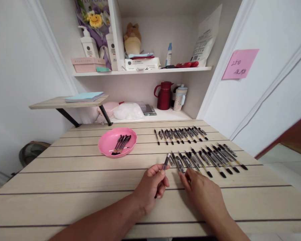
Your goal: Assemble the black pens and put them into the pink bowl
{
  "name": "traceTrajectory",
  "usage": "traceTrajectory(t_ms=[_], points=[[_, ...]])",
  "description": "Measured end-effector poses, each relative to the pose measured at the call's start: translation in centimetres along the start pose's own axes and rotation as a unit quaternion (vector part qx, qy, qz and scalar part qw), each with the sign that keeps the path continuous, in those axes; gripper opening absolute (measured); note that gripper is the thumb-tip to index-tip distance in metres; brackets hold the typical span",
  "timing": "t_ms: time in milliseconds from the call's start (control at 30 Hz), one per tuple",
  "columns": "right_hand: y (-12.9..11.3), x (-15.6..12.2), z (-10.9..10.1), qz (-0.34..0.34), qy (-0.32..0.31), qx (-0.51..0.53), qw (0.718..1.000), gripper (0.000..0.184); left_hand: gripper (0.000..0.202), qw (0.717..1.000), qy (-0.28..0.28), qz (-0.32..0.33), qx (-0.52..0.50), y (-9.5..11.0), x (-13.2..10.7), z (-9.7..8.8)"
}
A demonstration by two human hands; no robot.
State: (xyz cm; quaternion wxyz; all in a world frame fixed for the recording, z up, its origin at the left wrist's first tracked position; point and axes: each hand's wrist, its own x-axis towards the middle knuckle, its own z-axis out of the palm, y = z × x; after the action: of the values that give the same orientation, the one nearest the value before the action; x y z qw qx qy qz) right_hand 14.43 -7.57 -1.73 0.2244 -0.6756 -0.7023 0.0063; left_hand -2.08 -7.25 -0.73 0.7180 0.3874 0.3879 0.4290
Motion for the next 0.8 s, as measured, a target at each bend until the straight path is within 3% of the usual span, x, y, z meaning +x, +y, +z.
traceTrajectory(t_ms=[100, 200, 267, 367, 467, 633, 800], points=[[-0.7, 0.6, -0.6, 0.036, 0.002, 0.235, 0.971, 0.032, 0.032, 0.999, -0.042, 0.013, 0.028, -0.1, -0.3, 0.3], [-1.7, 1.1, -0.6, 0.105, -0.014, 0.478, 0.872, 0.030, 0.026, 0.996, -0.058, 0.024, 0.064, -0.3, -0.6, 0.6], [-2.3, 1.4, -0.2, 0.153, -0.015, 0.564, 0.811, 0.030, 0.025, 0.994, -0.054, 0.019, 0.090, -0.4, -0.7, 0.8], [-2.7, 1.5, 0.4, 0.200, 0.002, 0.617, 0.761, 0.030, 0.022, 0.991, -0.033, 0.021, 0.126, -0.5, -0.8, 1.0], [-2.7, 1.3, 0.7, 0.216, 0.006, 0.636, 0.741, 0.029, 0.020, 0.989, -0.020, 0.038, 0.141, -0.6, -0.7, 1.0], [-2.5, 1.0, 0.6, 0.211, -0.011, 0.623, 0.753, 0.028, 0.021, 0.987, -0.025, 0.034, 0.154, -1.0, -0.4, 0.7], [-2.4, 0.8, 0.8, 0.209, 0.002, 0.633, 0.746, 0.028, 0.020, 0.990, -0.047, 0.013, 0.134, -0.9, -0.5, 0.7]])
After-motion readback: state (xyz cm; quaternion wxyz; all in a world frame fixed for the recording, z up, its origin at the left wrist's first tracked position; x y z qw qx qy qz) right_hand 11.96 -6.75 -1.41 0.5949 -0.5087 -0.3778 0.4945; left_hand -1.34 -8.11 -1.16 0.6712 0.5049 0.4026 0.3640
